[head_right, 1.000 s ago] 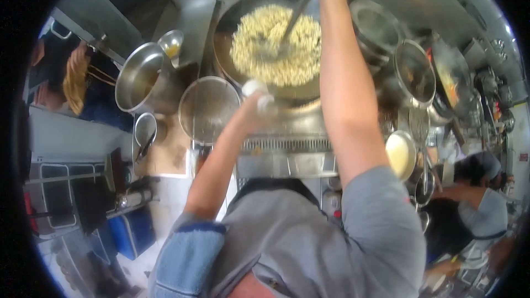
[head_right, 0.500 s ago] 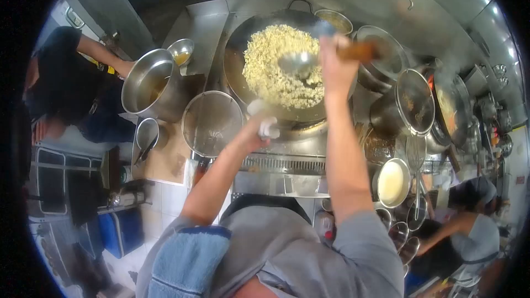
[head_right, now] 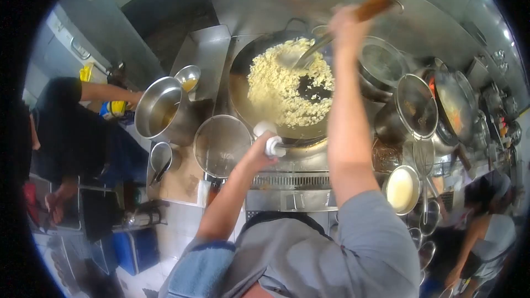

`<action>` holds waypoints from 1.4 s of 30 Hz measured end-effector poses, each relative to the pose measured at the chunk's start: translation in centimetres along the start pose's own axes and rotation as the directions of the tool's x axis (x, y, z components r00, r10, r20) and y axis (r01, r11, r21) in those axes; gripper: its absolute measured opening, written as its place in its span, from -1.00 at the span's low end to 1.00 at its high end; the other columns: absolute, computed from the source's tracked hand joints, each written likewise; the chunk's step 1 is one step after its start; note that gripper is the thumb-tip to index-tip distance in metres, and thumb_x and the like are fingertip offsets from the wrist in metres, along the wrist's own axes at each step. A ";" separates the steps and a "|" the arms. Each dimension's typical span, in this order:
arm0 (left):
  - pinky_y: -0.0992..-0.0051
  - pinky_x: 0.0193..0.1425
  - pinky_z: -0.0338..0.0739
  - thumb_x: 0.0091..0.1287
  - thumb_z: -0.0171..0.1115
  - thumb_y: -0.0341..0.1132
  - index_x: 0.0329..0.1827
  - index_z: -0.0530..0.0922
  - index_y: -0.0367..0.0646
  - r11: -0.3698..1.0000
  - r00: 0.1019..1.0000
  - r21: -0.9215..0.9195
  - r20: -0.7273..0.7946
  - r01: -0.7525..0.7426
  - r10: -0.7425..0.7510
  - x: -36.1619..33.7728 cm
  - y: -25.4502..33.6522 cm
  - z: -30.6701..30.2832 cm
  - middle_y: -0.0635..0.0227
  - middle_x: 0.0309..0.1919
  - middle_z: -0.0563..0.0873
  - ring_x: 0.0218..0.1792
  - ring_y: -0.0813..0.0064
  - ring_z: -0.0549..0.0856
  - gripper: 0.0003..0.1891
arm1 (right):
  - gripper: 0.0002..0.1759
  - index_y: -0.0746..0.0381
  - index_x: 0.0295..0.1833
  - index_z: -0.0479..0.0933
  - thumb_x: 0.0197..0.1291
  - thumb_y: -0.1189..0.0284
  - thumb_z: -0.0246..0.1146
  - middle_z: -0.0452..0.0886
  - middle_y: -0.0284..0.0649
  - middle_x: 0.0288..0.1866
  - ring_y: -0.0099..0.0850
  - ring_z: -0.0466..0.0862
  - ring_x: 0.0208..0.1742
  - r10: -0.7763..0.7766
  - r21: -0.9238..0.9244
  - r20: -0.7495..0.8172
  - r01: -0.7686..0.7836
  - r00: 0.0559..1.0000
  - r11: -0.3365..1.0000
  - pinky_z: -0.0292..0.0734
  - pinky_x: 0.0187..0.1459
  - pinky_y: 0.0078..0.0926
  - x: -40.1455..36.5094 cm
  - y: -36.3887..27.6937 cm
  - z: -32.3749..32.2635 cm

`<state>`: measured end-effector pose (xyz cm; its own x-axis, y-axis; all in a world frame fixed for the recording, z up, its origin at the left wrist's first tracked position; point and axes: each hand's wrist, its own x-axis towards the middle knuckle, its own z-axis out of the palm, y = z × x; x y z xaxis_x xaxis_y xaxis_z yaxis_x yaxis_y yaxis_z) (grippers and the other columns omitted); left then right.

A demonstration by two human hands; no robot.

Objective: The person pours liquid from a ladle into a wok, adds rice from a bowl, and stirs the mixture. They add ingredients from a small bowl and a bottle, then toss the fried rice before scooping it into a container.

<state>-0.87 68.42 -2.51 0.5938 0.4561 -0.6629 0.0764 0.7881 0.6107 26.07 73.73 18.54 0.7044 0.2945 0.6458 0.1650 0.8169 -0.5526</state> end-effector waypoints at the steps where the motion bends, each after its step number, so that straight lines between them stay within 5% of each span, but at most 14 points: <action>1: 0.39 -0.28 0.38 0.16 0.20 -0.02 -0.14 0.51 0.12 1.000 1.000 -0.011 0.014 0.002 -0.001 0.1 -0.1 0.0 0.50 -0.31 0.61 -0.27 0.47 0.60 -0.72 | -0.72 0.12 -0.56 0.24 0.09 0.59 0.16 0.14 -0.47 -0.77 -0.62 0.14 -0.82 0.176 -0.015 -0.029 -0.177 0.984 0.984 0.02 -0.76 -0.56 -1.2 0.8 0.6; 6: 0.37 -0.29 0.50 0.26 0.11 -0.18 -0.15 0.49 0.07 0.987 0.986 -0.128 0.142 0.101 -0.083 1.2 0.3 -0.4 0.44 -0.29 0.60 -0.27 0.46 0.61 -0.85 | -0.68 0.11 -0.61 0.23 0.06 0.58 0.19 0.15 -0.52 -0.79 -0.68 0.16 -0.83 0.499 -0.036 0.183 -0.502 0.847 0.864 0.04 -0.77 -0.63 -2.5 -8.0 4.6; 7: 0.32 -0.21 0.48 0.27 0.11 -0.20 -0.13 0.48 0.03 0.967 0.963 0.114 0.173 -0.229 0.207 3.0 -1.2 -1.3 0.41 -0.27 0.60 -0.25 0.43 0.60 -0.83 | -0.68 0.11 -0.62 0.23 0.06 0.57 0.20 0.16 -0.52 -0.78 -0.67 0.17 -0.83 0.444 -0.094 0.132 -0.435 0.886 0.896 0.04 -0.77 -0.64 -5.4 -10.0 4.2; 12: 0.32 -0.14 0.58 0.31 0.07 -0.32 0.18 0.29 -0.07 0.906 0.969 -0.349 -0.033 -0.240 0.244 -8.4 -7.0 3.5 0.27 -0.01 0.51 -0.11 0.37 0.61 -0.62 | -0.72 0.13 -0.59 0.28 0.08 0.56 0.19 0.18 -0.52 -0.79 -0.63 0.17 -0.84 0.330 -0.151 -0.006 -0.327 0.944 0.933 0.03 -0.76 -0.62 -1.3 -3.8 3.1; 18: 0.29 -0.16 0.55 0.31 0.09 -0.21 -0.01 0.41 -0.11 0.955 0.983 -0.234 -0.054 -0.181 0.173 -5.1 -1.1 2.8 0.23 -0.22 0.61 -0.15 0.38 0.62 -0.73 | -0.74 0.22 -0.64 0.35 0.04 0.42 0.19 0.40 -0.34 -0.72 -0.53 0.44 -0.66 0.404 -0.318 0.043 -0.371 0.914 0.873 0.30 -0.59 -0.49 -9.5 -12.8 3.2; 23: 0.30 -0.17 0.60 0.29 0.02 -0.42 0.20 0.30 -0.03 0.945 0.966 -0.198 -0.037 -0.260 0.258 -8.8 -10.7 1.1 0.28 -0.01 0.52 -0.12 0.34 0.62 -0.60 | -0.72 0.17 -0.67 0.28 0.00 0.50 0.18 0.28 -0.41 -0.79 -0.55 0.24 -0.83 0.302 -0.242 -0.010 -0.296 0.953 0.924 0.13 -0.71 -0.49 -2.1 -9.4 4.0; 28: 0.35 -0.26 0.58 0.32 0.11 -0.29 0.00 0.41 -0.11 0.964 0.982 -0.203 0.044 -0.171 0.183 -5.5 -3.3 2.0 0.26 -0.27 0.63 -0.22 0.37 0.66 -0.76 | -0.73 0.14 -0.61 0.29 0.02 0.56 0.22 0.26 -0.48 -0.77 -0.61 0.23 -0.81 0.163 -0.429 -0.028 -0.159 0.986 0.889 0.12 -0.71 -0.56 -11.2 -13.3 4.5; 31: 0.38 -0.35 0.53 0.32 0.10 -0.28 0.01 0.41 -0.09 0.856 0.862 0.101 0.082 -0.507 0.501 -3.3 -5.3 1.9 0.27 -0.26 0.60 -0.27 0.40 0.63 -0.76 | -0.75 0.19 -0.63 0.32 0.00 0.54 0.21 0.31 -0.44 -0.77 -0.51 0.32 -0.78 0.099 -0.510 -0.107 -0.141 0.989 0.849 0.20 -0.67 -0.48 -11.2 -6.9 3.7; 32: 0.39 -0.37 0.52 0.32 0.09 -0.28 0.04 0.39 -0.08 0.910 0.945 -0.280 0.029 -0.305 0.325 -4.6 -7.3 1.7 0.28 -0.25 0.60 -0.29 0.40 0.63 -0.74 | -0.73 0.18 -0.64 0.30 0.03 0.54 0.19 0.29 -0.44 -0.77 -0.55 0.28 -0.79 0.092 -0.531 -0.070 -0.116 0.993 0.840 0.17 -0.69 -0.51 -8.5 -7.1 3.7; 37: 0.40 -0.39 0.51 0.34 0.05 -0.27 0.04 0.35 -0.05 0.952 0.971 -0.227 0.075 -0.204 0.225 -10.4 -7.1 0.8 0.30 -0.25 0.60 -0.32 0.42 0.63 -0.75 | -0.78 0.30 -0.61 0.40 -0.07 0.44 0.24 0.40 -0.32 -0.72 -0.53 0.41 -0.65 0.268 -0.503 -0.142 -0.303 0.953 0.810 0.27 -0.58 -0.42 -7.6 -15.8 6.5; 38: 0.39 -0.34 0.53 0.33 0.09 -0.29 0.02 0.37 -0.09 0.780 0.853 0.346 0.186 -0.521 0.487 -9.7 -4.1 0.9 0.30 -0.26 0.60 -0.33 0.40 0.64 -0.76 | -0.77 0.28 -0.63 0.38 -0.06 0.44 0.23 0.39 -0.35 -0.72 -0.56 0.38 -0.66 0.169 -0.513 -0.060 -0.176 0.984 0.840 0.27 -0.57 -0.45 -10.5 -14.4 5.6; 39: 0.39 -0.30 0.55 0.31 0.12 -0.31 -0.01 0.40 -0.12 0.232 0.688 0.722 0.434 -0.652 0.582 -9.0 -1.3 1.2 0.30 -0.27 0.61 -0.34 0.37 0.65 -0.76 | -0.79 0.26 -0.63 0.38 -0.05 0.45 0.22 0.37 -0.37 -0.72 -0.56 0.36 -0.66 0.134 -0.503 -0.120 -0.177 0.984 0.846 0.25 -0.57 -0.46 -12.9 -13.7 6.2; 41: 0.37 -0.15 0.52 0.33 0.06 -0.34 -0.07 0.43 -0.13 0.802 0.833 0.226 0.174 -0.552 0.525 -4.7 -3.5 0.6 0.34 -0.28 0.60 -0.28 0.43 0.62 -0.84 | -0.76 0.21 -0.64 0.35 0.00 0.48 0.21 0.33 -0.41 -0.74 -0.58 0.33 -0.70 0.122 -0.480 -0.171 -0.191 0.978 0.856 0.21 -0.59 -0.51 -14.2 -11.9 5.8; 42: 0.35 -0.08 0.53 0.31 0.07 -0.40 -0.01 0.41 -0.13 0.955 0.977 -0.240 0.078 -0.176 0.200 -4.7 -5.3 0.7 0.33 -0.23 0.59 -0.22 0.41 0.62 -0.79 | -0.72 0.18 -0.66 0.33 0.05 0.49 0.20 0.31 -0.43 -0.76 -0.60 0.30 -0.74 0.137 -0.461 -0.156 -0.195 0.978 0.866 0.19 -0.62 -0.54 -12.1 -10.6 4.4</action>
<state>-3.53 61.81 -2.34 0.6578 0.5705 -0.4918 -0.2237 0.7714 0.5957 12.72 63.70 18.93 0.8192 0.3230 0.4739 0.3239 0.4215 -0.8470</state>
